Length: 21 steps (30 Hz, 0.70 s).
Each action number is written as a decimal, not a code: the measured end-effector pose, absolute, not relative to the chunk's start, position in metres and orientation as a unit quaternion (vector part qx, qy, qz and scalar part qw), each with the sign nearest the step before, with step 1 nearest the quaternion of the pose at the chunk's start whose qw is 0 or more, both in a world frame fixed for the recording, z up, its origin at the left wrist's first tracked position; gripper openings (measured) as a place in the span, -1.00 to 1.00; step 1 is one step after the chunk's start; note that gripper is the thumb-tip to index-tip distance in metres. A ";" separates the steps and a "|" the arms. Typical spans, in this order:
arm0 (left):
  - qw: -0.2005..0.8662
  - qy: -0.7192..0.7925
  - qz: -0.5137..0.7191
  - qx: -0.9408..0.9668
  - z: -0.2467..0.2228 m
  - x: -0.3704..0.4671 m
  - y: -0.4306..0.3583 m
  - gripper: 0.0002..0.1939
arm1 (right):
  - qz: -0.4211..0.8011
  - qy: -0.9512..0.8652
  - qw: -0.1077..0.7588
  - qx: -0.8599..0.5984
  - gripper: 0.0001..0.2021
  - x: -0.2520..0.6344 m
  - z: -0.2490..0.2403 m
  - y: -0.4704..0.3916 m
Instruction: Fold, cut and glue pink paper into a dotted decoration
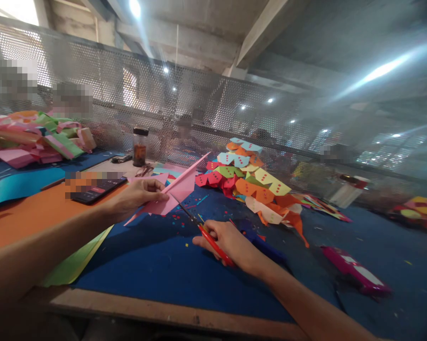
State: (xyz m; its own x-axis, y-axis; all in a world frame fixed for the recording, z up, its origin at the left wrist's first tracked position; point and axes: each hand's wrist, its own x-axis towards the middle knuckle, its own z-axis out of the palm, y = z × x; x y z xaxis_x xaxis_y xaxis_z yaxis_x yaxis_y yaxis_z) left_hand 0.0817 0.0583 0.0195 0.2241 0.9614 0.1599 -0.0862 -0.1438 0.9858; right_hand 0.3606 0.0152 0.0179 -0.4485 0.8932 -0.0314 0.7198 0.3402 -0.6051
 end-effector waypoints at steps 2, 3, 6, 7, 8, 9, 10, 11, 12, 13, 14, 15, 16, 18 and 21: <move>0.536 0.380 0.492 0.571 0.019 0.081 0.059 -0.76 | 0.274 -0.807 0.155 -0.500 -0.66 0.361 0.018 0.016; 0.539 0.379 0.492 0.569 0.019 0.081 0.059 -0.76 | 0.271 -0.809 0.154 -0.499 -0.65 0.361 0.018 0.016; 0.550 0.380 0.488 0.562 0.018 0.081 0.059 -0.75 | 0.259 -0.809 0.149 -0.506 -0.65 0.361 0.016 0.018; 0.554 0.380 0.486 0.560 0.019 0.081 0.059 -0.74 | 0.254 -0.808 0.150 -0.510 -0.65 0.361 0.015 0.019; 0.557 0.380 0.483 0.558 0.019 0.081 0.058 -0.74 | 0.249 -0.807 0.151 -0.514 -0.66 0.361 0.014 0.020; 0.560 0.380 0.482 0.557 0.019 0.081 0.058 -0.74 | 0.244 -0.807 0.152 -0.515 -0.66 0.362 0.013 0.021; 0.563 0.380 0.480 0.555 0.020 0.081 0.058 -0.74 | 0.240 -0.809 0.154 -0.514 -0.67 0.362 0.012 0.022; 0.566 0.380 0.479 0.553 0.020 0.081 0.057 -0.74 | 0.237 -0.813 0.155 -0.509 -0.67 0.362 0.012 0.023; 0.569 0.379 0.478 0.551 0.021 0.081 0.057 -0.74 | 0.232 -0.817 0.157 -0.504 -0.67 0.362 0.011 0.023; 0.572 0.378 0.477 0.549 0.021 0.081 0.057 -0.73 | 0.227 -0.820 0.159 -0.501 -0.67 0.362 0.011 0.024; 0.575 0.377 0.477 0.547 0.021 0.081 0.057 -0.73 | 0.221 -0.823 0.161 -0.499 -0.66 0.362 0.011 0.024; 0.577 0.376 0.478 0.545 0.021 0.081 0.057 -0.73 | 0.215 -0.824 0.163 -0.498 -0.66 0.362 0.012 0.024; 0.580 0.374 0.478 0.543 0.021 0.081 0.057 -0.73 | 0.210 -0.825 0.164 -0.498 -0.65 0.362 0.012 0.024; 0.585 0.372 0.478 0.539 0.021 0.081 0.057 -0.73 | 0.203 -0.825 0.166 -0.500 -0.65 0.362 0.013 0.022; 0.595 0.371 0.476 0.531 0.020 0.079 0.059 -0.71 | 0.195 -0.825 0.167 -0.504 -0.66 0.361 0.015 0.020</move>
